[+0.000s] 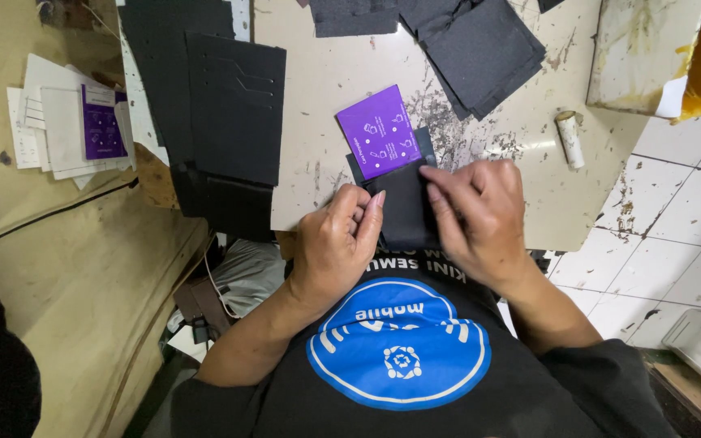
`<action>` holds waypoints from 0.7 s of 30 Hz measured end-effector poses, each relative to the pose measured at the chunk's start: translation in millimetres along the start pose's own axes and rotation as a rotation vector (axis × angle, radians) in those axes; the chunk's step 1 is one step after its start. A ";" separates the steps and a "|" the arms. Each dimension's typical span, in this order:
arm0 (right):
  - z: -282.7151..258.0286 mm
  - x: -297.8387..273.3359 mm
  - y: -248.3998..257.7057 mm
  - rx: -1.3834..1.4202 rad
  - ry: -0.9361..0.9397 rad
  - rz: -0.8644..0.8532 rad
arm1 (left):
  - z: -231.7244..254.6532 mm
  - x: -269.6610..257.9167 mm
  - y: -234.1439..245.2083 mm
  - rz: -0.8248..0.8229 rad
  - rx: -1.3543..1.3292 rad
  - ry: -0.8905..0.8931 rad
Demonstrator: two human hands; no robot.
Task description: Applying adhesive and folding edges of leather components to assemble a product
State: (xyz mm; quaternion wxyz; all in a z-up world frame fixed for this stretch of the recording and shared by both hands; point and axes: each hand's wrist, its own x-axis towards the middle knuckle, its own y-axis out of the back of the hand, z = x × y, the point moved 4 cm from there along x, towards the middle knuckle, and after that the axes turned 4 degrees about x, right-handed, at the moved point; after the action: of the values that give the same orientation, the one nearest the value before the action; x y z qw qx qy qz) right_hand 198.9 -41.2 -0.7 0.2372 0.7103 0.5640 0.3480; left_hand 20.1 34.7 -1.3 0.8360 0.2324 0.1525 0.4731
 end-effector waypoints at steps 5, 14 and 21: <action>11.8 5.5 24.1 0.124 -0.075 0.064 | 0.2 -1.3 0.5 -0.009 0.019 -0.008; 6.4 -24.5 -5.2 0.018 0.124 0.076 | 1.0 -0.6 1.0 -0.013 0.028 0.000; -18.4 -6.1 -2.4 -0.093 0.180 0.105 | 2.6 0.6 1.2 -0.015 0.029 0.000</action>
State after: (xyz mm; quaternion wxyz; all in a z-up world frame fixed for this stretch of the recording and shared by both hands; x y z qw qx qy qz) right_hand 182.6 -47.5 8.0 0.1996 0.6932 0.5281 0.4480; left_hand 20.8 35.2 1.4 0.8359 0.2435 0.1611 0.4647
